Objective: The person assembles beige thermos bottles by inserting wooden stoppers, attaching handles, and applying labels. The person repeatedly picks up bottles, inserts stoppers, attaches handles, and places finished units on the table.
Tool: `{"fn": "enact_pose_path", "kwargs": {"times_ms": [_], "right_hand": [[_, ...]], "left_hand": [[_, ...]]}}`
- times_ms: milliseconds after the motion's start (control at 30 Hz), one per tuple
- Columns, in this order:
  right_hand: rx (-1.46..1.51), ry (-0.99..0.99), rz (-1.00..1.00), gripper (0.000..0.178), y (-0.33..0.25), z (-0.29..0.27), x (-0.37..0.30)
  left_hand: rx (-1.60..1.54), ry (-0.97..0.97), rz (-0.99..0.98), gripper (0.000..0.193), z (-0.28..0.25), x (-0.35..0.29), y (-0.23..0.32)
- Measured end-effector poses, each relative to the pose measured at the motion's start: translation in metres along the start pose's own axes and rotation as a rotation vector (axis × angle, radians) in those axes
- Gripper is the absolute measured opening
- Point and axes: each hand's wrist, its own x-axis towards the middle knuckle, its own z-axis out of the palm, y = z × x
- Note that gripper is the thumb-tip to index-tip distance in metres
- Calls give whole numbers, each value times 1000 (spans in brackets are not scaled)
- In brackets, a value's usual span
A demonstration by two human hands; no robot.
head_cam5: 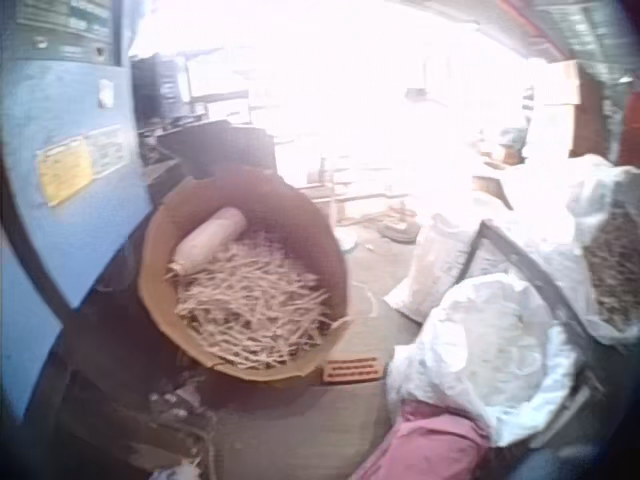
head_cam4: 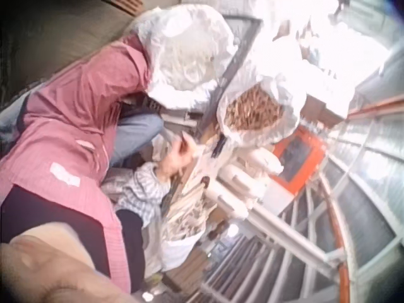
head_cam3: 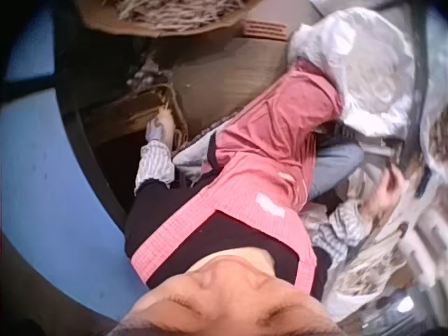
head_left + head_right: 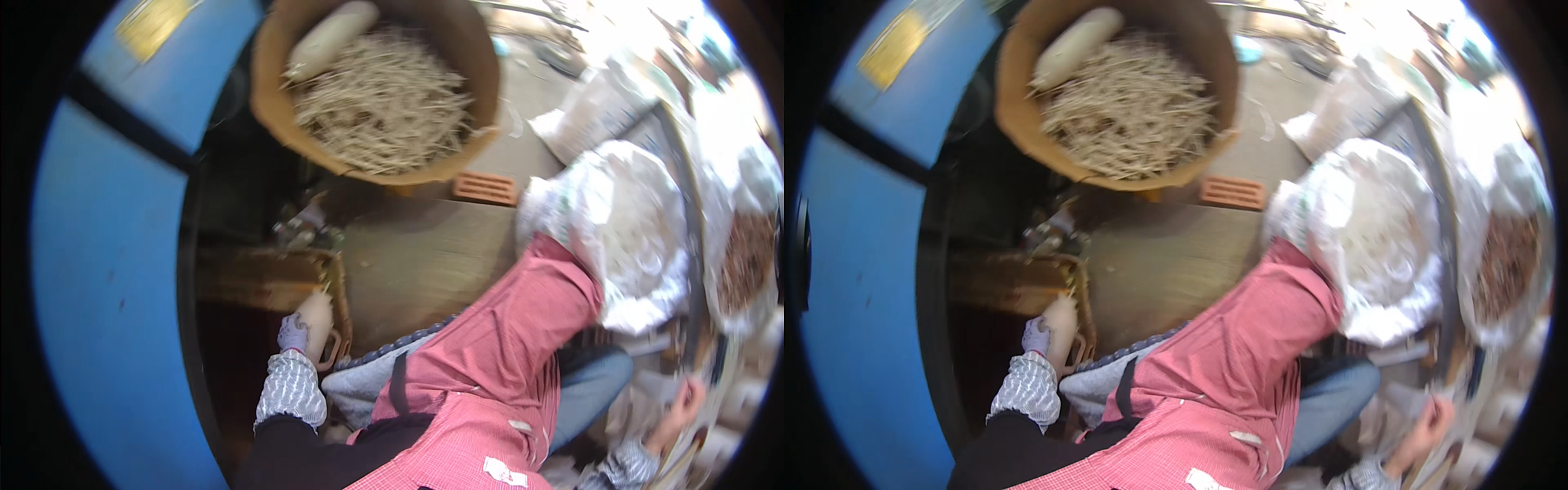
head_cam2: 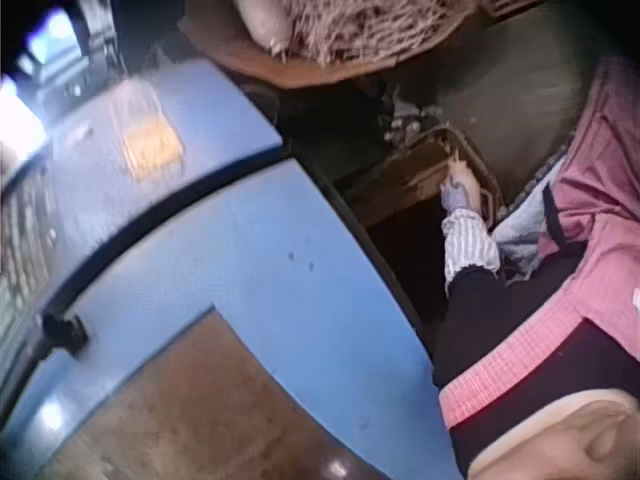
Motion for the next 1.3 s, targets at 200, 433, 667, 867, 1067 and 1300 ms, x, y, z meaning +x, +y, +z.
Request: {"fn": "enact_pose_path", "kwargs": {"times_ms": [200, 433, 667, 867, 1067, 1300], "right_hand": [[1475, -755, -239, 49, -275, 60, 18], [2526, -1095, -141, 80, -356, 43, 26], [2655, -1267, -238, 94, -365, 39, 8], [2584, -1275, -41, 93, -373, 42, 0], [2623, -1435, 34, 89, -387, 58, -8], [2537, -1308, -256, 82, -389, 52, 1]], "left_hand": [[210, -239, 522, 55, 29, 89, 109], [347, -300, 444, 46, 12, 69, 106], [424, -314, 430, 38, 11, 60, 102], [489, -355, 416, 32, 10, 64, 90], [570, -410, 413, 27, 1, 64, 63], [498, -417, 757, 21, -68, 22, 148]]}}
